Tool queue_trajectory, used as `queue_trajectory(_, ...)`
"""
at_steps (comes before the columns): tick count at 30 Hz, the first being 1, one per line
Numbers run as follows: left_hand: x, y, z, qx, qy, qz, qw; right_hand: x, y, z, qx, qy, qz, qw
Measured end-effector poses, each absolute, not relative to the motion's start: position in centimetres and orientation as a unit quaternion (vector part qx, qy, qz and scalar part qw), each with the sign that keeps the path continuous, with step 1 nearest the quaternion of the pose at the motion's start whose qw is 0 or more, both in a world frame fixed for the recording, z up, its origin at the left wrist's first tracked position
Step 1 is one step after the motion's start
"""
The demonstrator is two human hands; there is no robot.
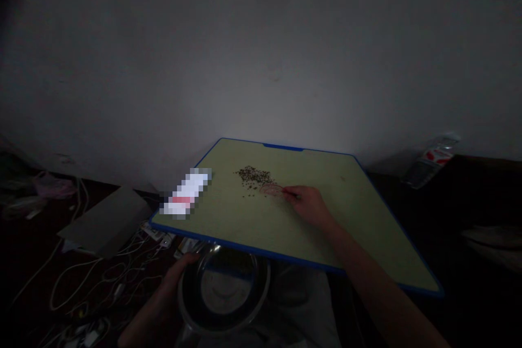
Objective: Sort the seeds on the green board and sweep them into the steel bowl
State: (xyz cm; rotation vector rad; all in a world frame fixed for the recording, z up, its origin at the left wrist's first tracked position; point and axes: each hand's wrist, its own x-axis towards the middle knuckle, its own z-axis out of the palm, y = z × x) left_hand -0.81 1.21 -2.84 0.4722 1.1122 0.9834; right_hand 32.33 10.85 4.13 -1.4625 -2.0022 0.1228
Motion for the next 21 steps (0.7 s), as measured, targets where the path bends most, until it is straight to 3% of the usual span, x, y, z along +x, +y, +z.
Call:
queue_trajectory(7, -1.0, 3.8, -4.2, 0.202, 0.540, 0.398, 0.713, 31.1, 10.8, 4.3, -0.545, -0.771, 0.051, 0.325)
queue_trajectory(21, -1.5, 0.4, -2.7, 0.195, 0.518, 0.428, 0.715, 30.3, 10.5, 4.3, -0.528, -0.784, 0.071, 0.318)
